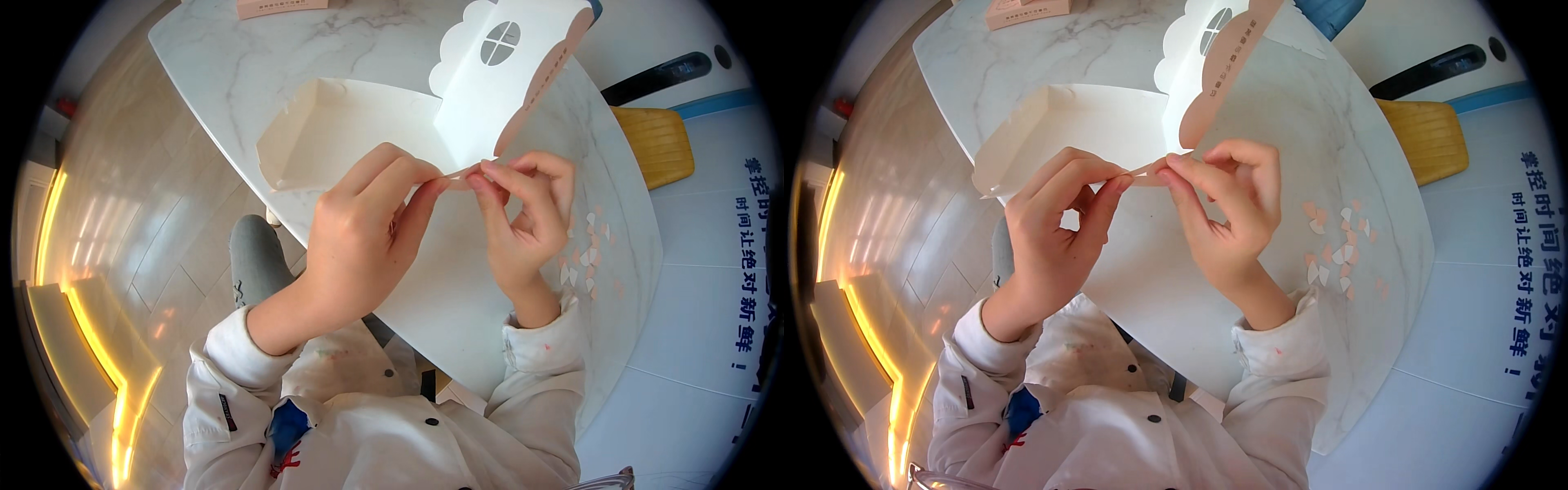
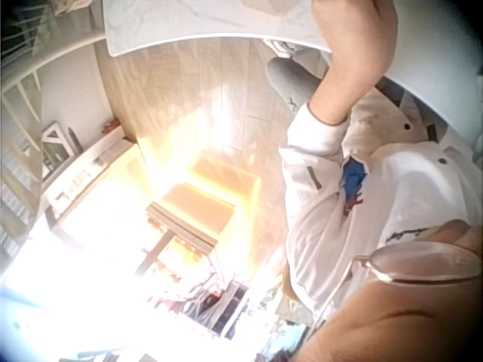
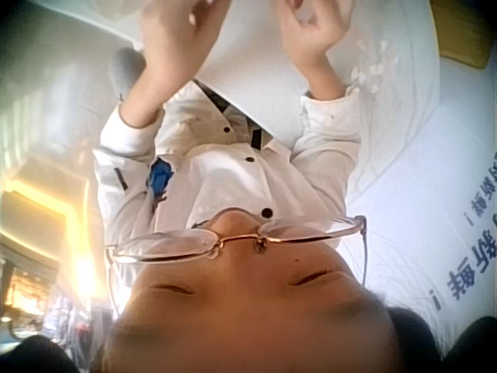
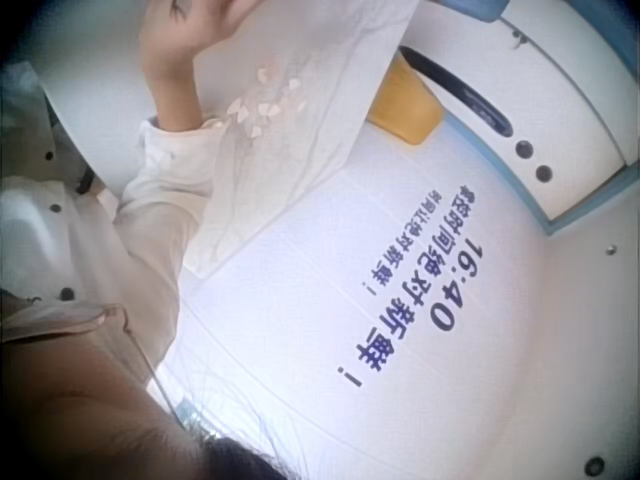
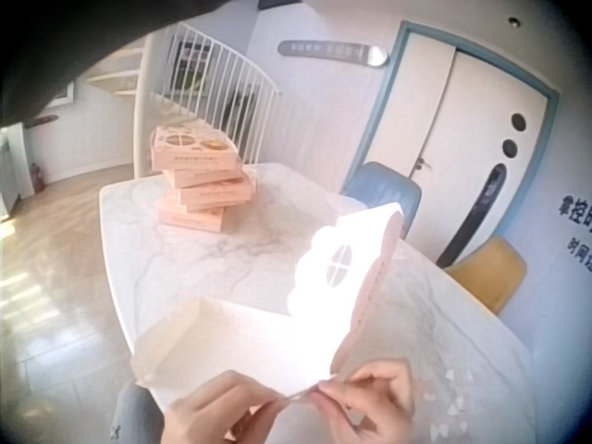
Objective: The person assembles flat-packed cardboard boxes by folding along pre-scored lines and securing the flaps with adhesive strips. They complete one box and place it on a stack, then begin assembling a second box in the same manner.
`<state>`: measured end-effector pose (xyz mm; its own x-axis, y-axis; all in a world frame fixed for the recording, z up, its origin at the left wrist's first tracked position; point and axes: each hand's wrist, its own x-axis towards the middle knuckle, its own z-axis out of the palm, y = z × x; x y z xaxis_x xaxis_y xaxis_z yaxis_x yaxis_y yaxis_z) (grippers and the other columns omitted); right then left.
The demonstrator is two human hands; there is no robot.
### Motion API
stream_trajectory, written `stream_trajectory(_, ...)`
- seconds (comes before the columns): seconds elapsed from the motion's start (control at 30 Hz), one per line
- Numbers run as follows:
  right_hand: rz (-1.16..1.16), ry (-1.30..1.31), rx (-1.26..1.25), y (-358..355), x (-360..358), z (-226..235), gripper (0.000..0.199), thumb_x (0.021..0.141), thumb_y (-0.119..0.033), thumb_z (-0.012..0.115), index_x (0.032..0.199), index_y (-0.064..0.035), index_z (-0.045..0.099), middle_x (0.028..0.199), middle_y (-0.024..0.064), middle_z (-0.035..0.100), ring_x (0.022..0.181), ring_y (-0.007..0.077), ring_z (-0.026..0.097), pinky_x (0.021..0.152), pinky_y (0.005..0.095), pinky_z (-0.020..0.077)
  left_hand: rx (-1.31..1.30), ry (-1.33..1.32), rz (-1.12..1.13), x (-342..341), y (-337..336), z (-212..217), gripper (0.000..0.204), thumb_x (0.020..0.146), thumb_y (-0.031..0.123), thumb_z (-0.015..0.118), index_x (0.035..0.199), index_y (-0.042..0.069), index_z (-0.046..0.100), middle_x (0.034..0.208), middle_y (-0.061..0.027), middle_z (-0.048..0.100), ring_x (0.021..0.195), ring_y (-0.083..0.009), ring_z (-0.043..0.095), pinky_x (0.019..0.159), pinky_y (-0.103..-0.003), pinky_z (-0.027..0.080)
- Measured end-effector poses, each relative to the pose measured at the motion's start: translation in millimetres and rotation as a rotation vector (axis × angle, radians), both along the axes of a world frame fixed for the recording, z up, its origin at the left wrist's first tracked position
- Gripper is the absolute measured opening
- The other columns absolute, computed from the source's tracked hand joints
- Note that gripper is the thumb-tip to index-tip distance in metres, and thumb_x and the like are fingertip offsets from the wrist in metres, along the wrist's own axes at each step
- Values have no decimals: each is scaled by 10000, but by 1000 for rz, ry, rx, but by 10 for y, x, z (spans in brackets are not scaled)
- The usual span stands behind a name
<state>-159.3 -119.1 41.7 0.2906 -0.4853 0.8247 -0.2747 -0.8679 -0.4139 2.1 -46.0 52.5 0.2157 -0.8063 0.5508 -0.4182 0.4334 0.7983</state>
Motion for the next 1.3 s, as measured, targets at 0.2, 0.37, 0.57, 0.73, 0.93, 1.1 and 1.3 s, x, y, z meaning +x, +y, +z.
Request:
stream_trajectory(0.2, 36, -12, 31, -3, 18, 23, 260, 761, 93, 758, 968, -61, 727, 963, 32, 507, 636, 85, 500, 503, 205, 364, 5, 11, -8, -3, -1, 22, 72, 838, -42, 678, 867, 4, 631, 763, -77, 559, 499, -173, 506, 457, -292, 395)
stream_trajectory(0.37, 91, -35, 224, -1, 13, 50, 231, 767, 103, 738, 933, -56, 716, 929, 23, 486, 652, 72, 484, 510, 206, 361, 1, -7, 8, -22, -33, 13, 66, 845, -54, 671, 871, -2, 640, 764, -73, 573, 516, -153, 528, 465, -274, 410)
stream_trajectory(0.57, 98, -37, 280, 13, 38, 86, 218, 762, 102, 740, 900, -63, 702, 919, 11, 481, 633, 67, 465, 513, 211, 358, -19, -104, 44, -41, -61, 24, 90, 839, -92, 674, 881, -13, 667, 767, -59, 604, 519, -100, 516, 465, -227, 411)
stream_trajectory(0.73, 74, -25, 269, 4, 19, 117, 225, 747, 84, 770, 894, -72, 702, 915, 9, 482, 628, 67, 465, 508, 207, 350, -54, -122, 38, -50, -78, -11, 94, 831, -92, 688, 880, -14, 667, 769, -60, 602, 517, -101, 504, 457, -231, 400)
stream_trajectory(0.93, 13, -49, 261, 29, 38, 95, 230, 719, 53, 813, 875, -83, 712, 913, 4, 472, 631, 67, 454, 504, 208, 349, -66, -134, 40, -18, -54, -1, 97, 830, -98, 688, 879, -18, 665, 771, -56, 594, 532, -90, 504, 461, -227, 397)
stream_trajectory(1.1, -43, 0, 172, 45, 33, 100, 233, 719, 45, 821, 884, -85, 719, 925, 3, 455, 622, 69, 444, 504, 214, 346, -80, -134, 31, -16, -59, 7, 99, 829, -99, 687, 883, -19, 665, 775, -55, 600, 541, -86, 511, 466, -222, 401)
stream_trajectory(1.3, -70, -25, 155, 52, 35, 95, 242, 717, 40, 825, 896, -84, 720, 933, 2, 451, 620, 70, 445, 508, 217, 347, -86, -148, 33, -6, -50, 18, 102, 830, -96, 687, 887, -13, 667, 779, -55, 607, 551, -87, 519, 469, -220, 407)
